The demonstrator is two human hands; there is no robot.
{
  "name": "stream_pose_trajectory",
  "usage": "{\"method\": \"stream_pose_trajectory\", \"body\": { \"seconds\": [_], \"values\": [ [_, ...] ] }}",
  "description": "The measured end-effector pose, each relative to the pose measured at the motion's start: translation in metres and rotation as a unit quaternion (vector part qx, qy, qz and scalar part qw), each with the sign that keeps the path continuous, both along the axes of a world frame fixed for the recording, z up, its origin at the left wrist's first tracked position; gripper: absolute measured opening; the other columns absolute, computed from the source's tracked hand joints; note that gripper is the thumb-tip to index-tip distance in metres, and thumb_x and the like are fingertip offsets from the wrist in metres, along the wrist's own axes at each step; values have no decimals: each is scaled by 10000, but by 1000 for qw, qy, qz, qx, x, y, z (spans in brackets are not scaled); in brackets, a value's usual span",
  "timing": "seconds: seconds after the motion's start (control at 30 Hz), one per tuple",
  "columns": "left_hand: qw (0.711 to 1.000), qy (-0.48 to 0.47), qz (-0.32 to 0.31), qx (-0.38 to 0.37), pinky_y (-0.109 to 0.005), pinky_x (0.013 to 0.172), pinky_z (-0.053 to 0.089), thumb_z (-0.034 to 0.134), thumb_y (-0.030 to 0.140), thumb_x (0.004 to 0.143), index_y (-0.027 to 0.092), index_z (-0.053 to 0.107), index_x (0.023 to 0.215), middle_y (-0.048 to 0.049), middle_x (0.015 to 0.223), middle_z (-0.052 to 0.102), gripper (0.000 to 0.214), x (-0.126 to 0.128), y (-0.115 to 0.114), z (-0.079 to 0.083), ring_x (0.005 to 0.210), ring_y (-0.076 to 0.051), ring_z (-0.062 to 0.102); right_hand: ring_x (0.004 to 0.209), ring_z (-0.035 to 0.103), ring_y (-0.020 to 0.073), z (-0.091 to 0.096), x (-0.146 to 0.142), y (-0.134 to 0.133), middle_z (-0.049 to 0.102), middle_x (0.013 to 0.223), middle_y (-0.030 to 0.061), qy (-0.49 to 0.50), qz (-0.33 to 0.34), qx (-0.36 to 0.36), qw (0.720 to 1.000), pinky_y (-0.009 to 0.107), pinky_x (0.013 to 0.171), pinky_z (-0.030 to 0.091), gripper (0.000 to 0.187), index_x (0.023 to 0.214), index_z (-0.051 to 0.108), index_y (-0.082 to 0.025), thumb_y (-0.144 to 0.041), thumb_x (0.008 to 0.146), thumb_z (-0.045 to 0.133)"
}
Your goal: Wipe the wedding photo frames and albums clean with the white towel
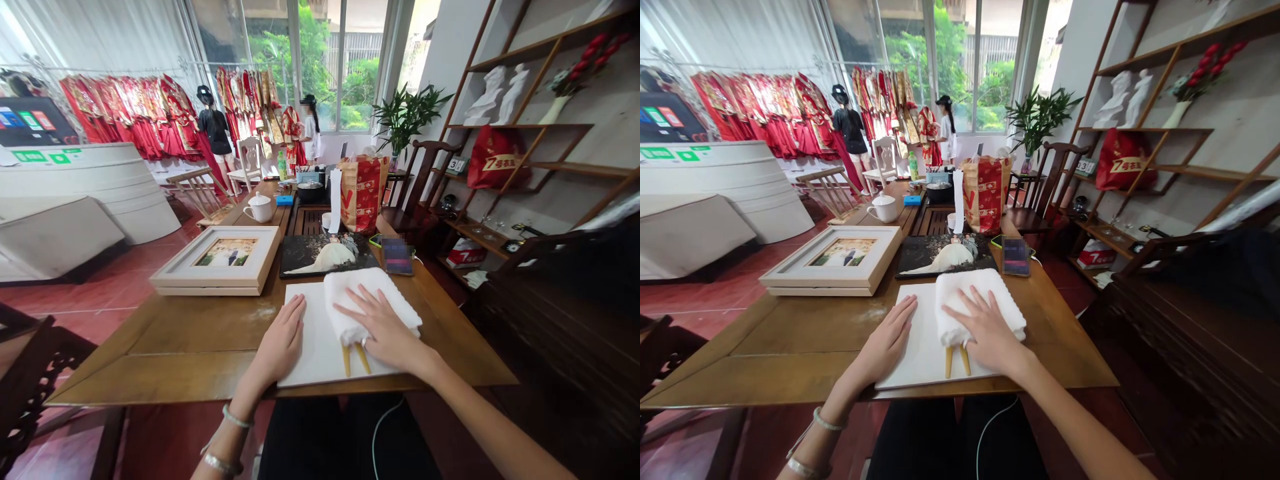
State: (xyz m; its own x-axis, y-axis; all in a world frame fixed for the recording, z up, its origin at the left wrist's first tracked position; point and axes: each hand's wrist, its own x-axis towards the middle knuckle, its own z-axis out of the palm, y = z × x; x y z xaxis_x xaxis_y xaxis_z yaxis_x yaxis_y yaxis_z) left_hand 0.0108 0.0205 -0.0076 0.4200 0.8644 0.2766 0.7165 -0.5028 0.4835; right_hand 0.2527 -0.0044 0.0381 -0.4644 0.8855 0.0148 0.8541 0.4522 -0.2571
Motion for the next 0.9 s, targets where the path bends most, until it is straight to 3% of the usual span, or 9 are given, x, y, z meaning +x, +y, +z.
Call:
{"method": "stream_pose_trajectory", "body": {
  "seconds": [0.17,0.27,0.37,0.47,0.57,0.67,0.77,0.9],
  "values": [
    [1000,5,3,-8,-445,1167,227,284,210,953,155,406,1392,-105,1498,367,459,1,-2,2,1413,-211,266,1423,-52,264,10,6,-78,52,1566,-61,27,110,-49,992,598,1116,-2,1030,1435,300,-388,-4,486,412],
    [1000,6,1,-6,-451,1167,227,286,204,951,156,406,1391,-103,1496,370,459,1,-2,4,1412,-211,268,1425,-12,240,18,23,-96,85,1553,-108,36,113,-97,988,573,1134,41,1026,1418,321,-419,7,486,384],
    [1000,9,-1,-5,-444,1168,231,284,200,950,149,410,1389,-107,1495,371,459,1,-3,5,1413,-212,268,1427,40,214,19,42,-85,143,1541,-124,33,69,-95,993,546,1146,66,990,1408,342,-423,14,520,368],
    [1000,16,0,-9,-449,1168,228,274,198,950,128,404,1391,-115,1499,362,465,1,-2,5,1416,-216,258,1428,60,219,13,47,-56,167,1547,-78,12,5,-61,998,541,1147,75,947,1419,351,-371,19,556,373],
    [1000,19,3,-13,-455,1166,231,269,201,950,122,399,1393,-117,1499,361,468,1,-2,5,1417,-217,256,1426,55,278,5,29,-27,193,1552,7,-15,-79,-28,996,582,1126,98,855,1423,373,-302,3,625,405],
    [1000,18,3,-11,-454,1166,228,268,207,952,124,400,1392,-117,1497,364,466,1,-1,4,1415,-214,262,1414,62,353,-2,-5,-14,208,1548,85,-22,-122,-3,992,635,1094,101,801,1441,348,-240,-33,673,447],
    [1000,14,0,-5,-461,1165,229,269,209,953,132,403,1389,-119,1495,368,462,1,0,3,1414,-215,264,1412,-6,363,-3,-34,-25,152,1558,116,-7,-74,17,997,642,1091,54,825,1452,321,-200,-42,656,467],
    [1000,16,-4,-10,-456,1158,252,269,206,949,103,397,1389,-141,1494,361,470,1,0,3,1413,-220,267,1419,-70,297,6,-37,-60,112,1568,64,17,88,-9,996,609,1110,-22,932,1441,337,-233,-24,539,448]
  ]
}}
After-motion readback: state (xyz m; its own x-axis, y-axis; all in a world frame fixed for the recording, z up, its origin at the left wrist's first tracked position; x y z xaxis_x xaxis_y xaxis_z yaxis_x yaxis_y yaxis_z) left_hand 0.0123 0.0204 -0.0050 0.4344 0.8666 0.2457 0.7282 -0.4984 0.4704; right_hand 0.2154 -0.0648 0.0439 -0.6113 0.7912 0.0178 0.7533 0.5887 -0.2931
